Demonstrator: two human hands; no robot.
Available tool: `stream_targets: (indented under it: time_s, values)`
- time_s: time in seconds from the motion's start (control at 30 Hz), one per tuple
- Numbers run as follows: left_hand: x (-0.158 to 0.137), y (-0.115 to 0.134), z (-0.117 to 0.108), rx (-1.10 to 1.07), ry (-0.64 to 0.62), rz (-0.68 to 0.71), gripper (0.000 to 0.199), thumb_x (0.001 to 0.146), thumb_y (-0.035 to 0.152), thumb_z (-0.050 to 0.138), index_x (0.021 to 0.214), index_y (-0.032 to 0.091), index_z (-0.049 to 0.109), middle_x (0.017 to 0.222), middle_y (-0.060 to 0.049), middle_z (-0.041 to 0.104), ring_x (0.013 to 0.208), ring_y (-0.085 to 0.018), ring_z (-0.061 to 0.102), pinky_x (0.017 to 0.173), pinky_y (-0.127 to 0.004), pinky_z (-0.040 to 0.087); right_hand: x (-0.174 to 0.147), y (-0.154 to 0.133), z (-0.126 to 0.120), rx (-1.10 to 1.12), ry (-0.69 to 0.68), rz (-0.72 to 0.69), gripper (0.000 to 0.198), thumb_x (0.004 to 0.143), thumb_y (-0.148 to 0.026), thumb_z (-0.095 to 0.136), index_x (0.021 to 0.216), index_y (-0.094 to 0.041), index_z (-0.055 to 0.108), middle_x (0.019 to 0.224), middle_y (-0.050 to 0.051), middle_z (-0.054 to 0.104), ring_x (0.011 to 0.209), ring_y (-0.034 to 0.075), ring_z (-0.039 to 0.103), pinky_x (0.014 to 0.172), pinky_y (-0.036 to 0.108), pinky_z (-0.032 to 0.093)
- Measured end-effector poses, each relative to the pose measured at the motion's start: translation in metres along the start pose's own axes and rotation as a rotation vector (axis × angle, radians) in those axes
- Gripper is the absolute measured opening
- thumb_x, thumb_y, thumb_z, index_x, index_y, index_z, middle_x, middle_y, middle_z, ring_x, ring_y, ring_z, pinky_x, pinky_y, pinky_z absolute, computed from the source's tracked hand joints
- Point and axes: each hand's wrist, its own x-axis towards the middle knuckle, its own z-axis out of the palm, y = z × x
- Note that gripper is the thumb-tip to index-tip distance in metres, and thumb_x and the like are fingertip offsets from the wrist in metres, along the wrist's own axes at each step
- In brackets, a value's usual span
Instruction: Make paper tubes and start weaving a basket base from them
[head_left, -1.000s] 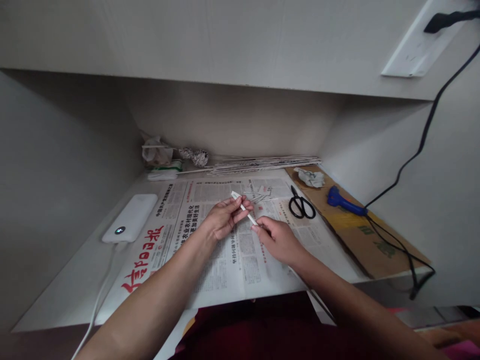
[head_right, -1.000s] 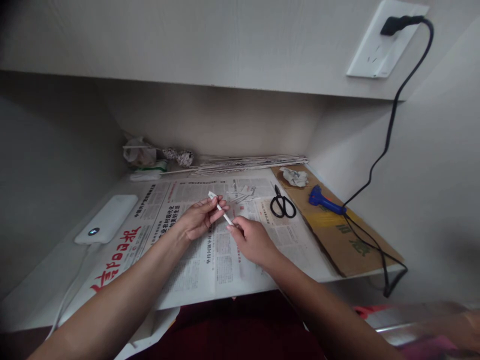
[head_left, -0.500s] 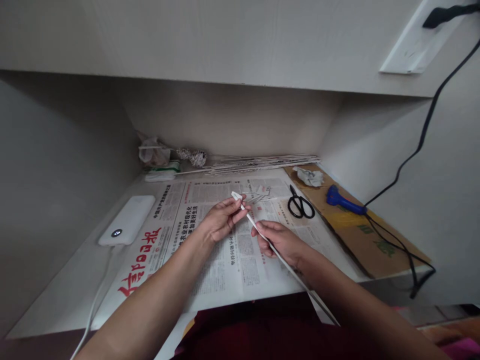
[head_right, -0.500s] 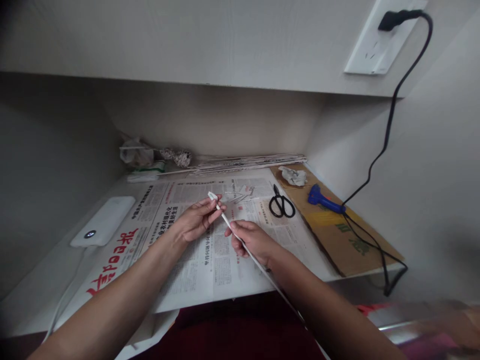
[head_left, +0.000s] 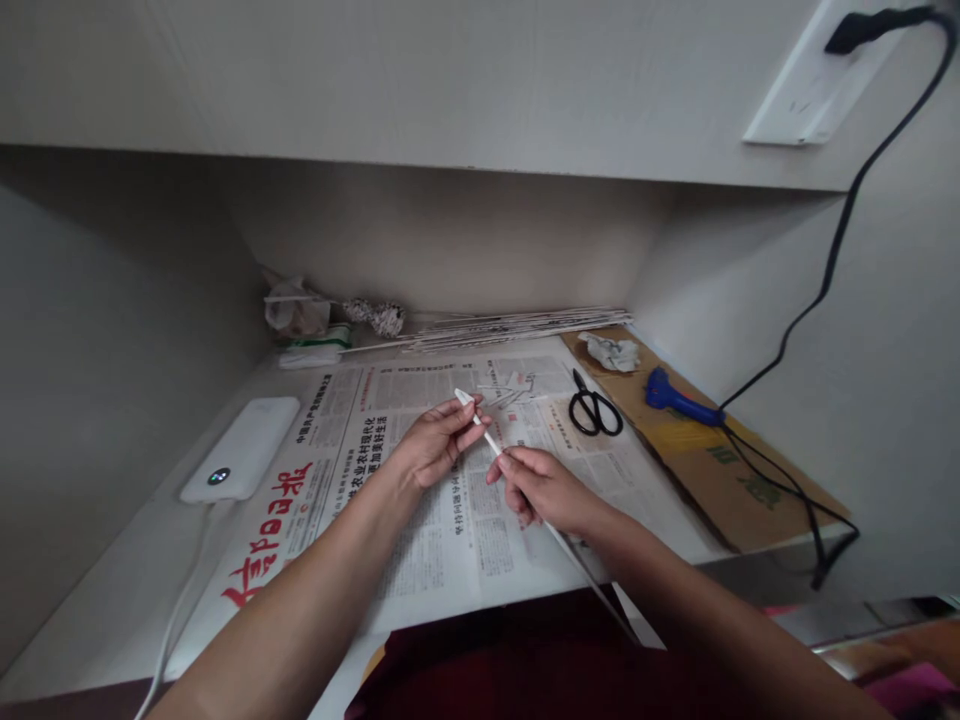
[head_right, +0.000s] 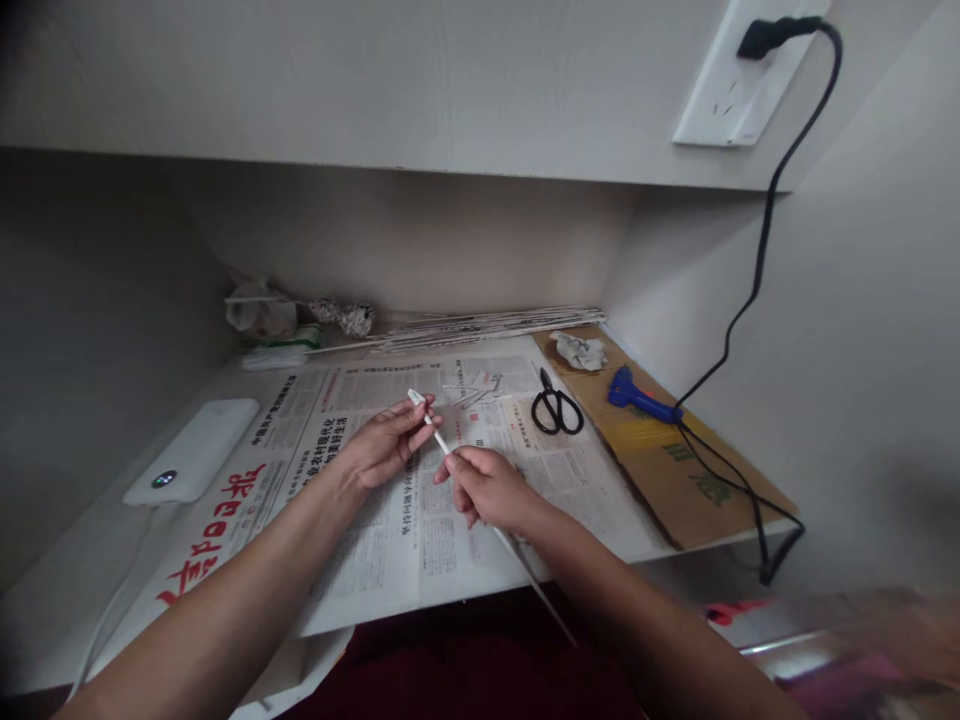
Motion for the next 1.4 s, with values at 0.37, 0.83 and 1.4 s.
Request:
stream_targets:
  time_s: [0.37, 0.83, 1.4]
  values:
    - [0.002, -0.001, 0.000, 0.024, 0.050, 0.015, 0.016, 0.085, 0.001, 0.055, 0.092, 0.006, 0.068, 0.078, -0.007, 0.069, 0.071, -0.012, 0.071, 0.066, -0.017, 0.060, -0.010, -0.003, -0.091, -0.812, 0.431, -0.133, 0.034, 0.091, -0.044, 0.045, 0.088, -0.018, 0.067, 0.074, 0.004, 0.066, 0.066, 0.015, 0.060, 0.061, 0.026, 0.043]
    - [0.000, -0.006, 0.003, 0.040, 0.002, 0.030, 0.019, 0.079, -0.002, 0.061, 0.094, 0.007, 0.067, 0.081, -0.008, 0.070, 0.075, -0.017, 0.072, 0.069, -0.021, 0.061, -0.039, 0.018, -0.223, -1.524, 0.856, 0.384, 0.050, 0.078, -0.020, 0.051, 0.127, -0.010, 0.056, 0.104, 0.021, 0.067, 0.095, 0.031, 0.064, 0.079, 0.036, 0.045]
    - [-0.013, -0.006, 0.013, 0.141, -0.047, 0.057, 0.028, 0.074, 0.004, 0.069, 0.101, 0.011, 0.067, 0.080, -0.008, 0.071, 0.073, -0.017, 0.071, 0.055, -0.019, 0.059, -0.065, -0.043, -0.033, -0.803, 0.503, -0.388, 0.020, 0.088, -0.035, 0.054, 0.104, -0.025, 0.061, 0.089, 0.005, 0.068, 0.075, 0.021, 0.062, 0.068, 0.033, 0.048]
